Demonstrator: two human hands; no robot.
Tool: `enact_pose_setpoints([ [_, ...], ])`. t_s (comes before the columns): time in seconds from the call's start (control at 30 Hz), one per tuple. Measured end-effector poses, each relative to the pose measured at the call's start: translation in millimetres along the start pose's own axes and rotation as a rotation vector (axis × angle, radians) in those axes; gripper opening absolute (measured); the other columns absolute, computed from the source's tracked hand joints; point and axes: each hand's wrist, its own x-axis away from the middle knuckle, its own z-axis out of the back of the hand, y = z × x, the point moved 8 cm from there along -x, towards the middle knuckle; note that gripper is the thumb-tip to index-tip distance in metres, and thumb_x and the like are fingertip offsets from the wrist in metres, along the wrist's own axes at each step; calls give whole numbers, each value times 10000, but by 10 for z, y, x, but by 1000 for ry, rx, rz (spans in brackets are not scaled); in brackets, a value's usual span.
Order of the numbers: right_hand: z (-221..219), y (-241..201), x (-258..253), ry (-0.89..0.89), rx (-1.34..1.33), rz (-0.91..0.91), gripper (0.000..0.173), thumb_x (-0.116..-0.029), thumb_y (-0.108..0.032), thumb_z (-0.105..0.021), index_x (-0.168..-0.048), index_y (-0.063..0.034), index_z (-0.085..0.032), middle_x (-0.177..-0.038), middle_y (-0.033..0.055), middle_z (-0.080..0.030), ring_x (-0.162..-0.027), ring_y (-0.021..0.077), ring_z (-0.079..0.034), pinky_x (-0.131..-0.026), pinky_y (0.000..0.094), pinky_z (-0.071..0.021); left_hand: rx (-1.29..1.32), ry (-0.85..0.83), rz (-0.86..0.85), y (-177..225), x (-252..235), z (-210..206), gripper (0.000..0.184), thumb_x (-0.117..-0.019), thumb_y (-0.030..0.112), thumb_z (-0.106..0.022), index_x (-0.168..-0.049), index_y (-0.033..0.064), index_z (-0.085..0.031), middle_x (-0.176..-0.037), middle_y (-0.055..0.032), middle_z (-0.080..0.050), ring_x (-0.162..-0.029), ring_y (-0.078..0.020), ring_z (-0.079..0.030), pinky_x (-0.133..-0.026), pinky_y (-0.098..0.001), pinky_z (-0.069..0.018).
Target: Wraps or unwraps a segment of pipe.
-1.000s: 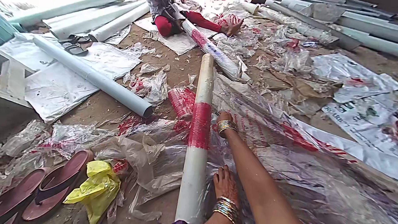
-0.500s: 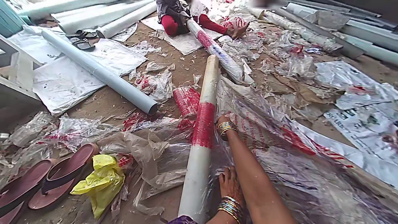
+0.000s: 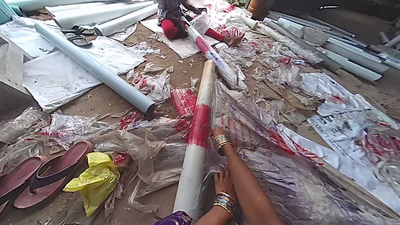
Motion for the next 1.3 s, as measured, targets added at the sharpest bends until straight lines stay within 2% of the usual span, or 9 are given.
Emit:
enact_pose_setpoints([
  [0.3, 382, 138, -250, 239, -271, -80, 337, -1050, -112, -513, -1339, 3, -643, -1423, 230, -600, -1375, 348, -538, -1135, 488, -406, 33, -19, -13, 1, -25, 40, 529, -1035, 22, -465, -1556, -7, -376, -1665, -149, -305, -1520, -358, -303, -1171, -545, -302],
  [0.47, 268, 15, -515, 196, -218, -111, 357, -1038, -165, -562, -1345, 4, -634, -1435, 227, -591, -1381, 338, -538, -1139, 475, -419, 10, 151, -43, -163, -539, -547, 544, -1016, 55, -500, -1553, 35, -418, -1619, -131, -407, -1477, -357, -381, -1126, -537, -365],
  [0.67, 172, 17, -357, 99, -134, -53, 360, -1012, -153, -600, -1333, 3, -646, -1432, 245, -584, -1386, 364, -522, -1143, 503, -399, 205, 41, -16, -50, -85, 20, 511, -1042, 53, -460, -1539, -39, -391, -1611, -205, -387, -1503, -377, -337, -1199, -494, -278],
  [0.9, -37, -28, -98, 93, -149, -37, 362, -1011, -124, -602, -1354, -17, -642, -1445, 231, -583, -1396, 352, -517, -1158, 495, -390, 305, 230, -76, -215, -648, -604, 486, -1025, 102, -505, -1498, -6, -485, -1544, -217, -480, -1444, -402, -425, -1168, -518, -351],
  [1.0, -133, 8, 31, 101, -186, -49, 349, -1012, -125, -604, -1340, -20, -657, -1443, 222, -589, -1399, 343, -518, -1164, 485, -388, 251, 208, -71, -163, -581, -562, 478, -1039, 105, -470, -1505, -5, -478, -1566, -201, -462, -1484, -392, -375, -1193, -516, -314],
  [1.07, -208, 30, 136, 86, -205, -60, 351, -1016, -119, -602, -1347, -10, -643, -1448, 234, -579, -1400, 349, -514, -1164, 492, -381, 166, 0, 31, -102, -478, -503, 489, -1096, 93, -383, -1577, 15, -341, -1661, -174, -303, -1552, -350, -247, -1242, -468, -213],
  [1.1, -238, 37, 197, 78, -206, -62, 348, -1017, -116, -599, -1345, -9, -644, -1438, 236, -587, -1390, 351, -524, -1156, 497, -386, 147, 13, 29, -112, -504, -570, 483, -1106, 100, -352, -1580, 9, -328, -1665, -181, -289, -1554, -348, -240, -1252, -455, -186],
  [1.17, -307, 66, 285, 73, -204, -70, 331, -1011, -120, -602, -1323, -31, -673, -1408, 218, -618, -1361, 347, -550, -1137, 505, -405, 224, 423, -138, -197, -615, -769, 429, -1044, 109, -437, -1408, -81, -559, -1465, -279, -541, -1411, -428, -467, -1212, -499, -293],
  [1.3, -485, 104, 454, 33, -186, -65, 325, -1017, -134, -602, -1313, -26, -679, -1402, 228, -618, -1364, 360, -544, -1138, 517, -399, 73, -341, 31, -37, 220, -215, 494, -1094, 144, -445, -1525, -86, -367, -1618, -263, -338, -1525, -404, -288, -1235, -531, -209],
])
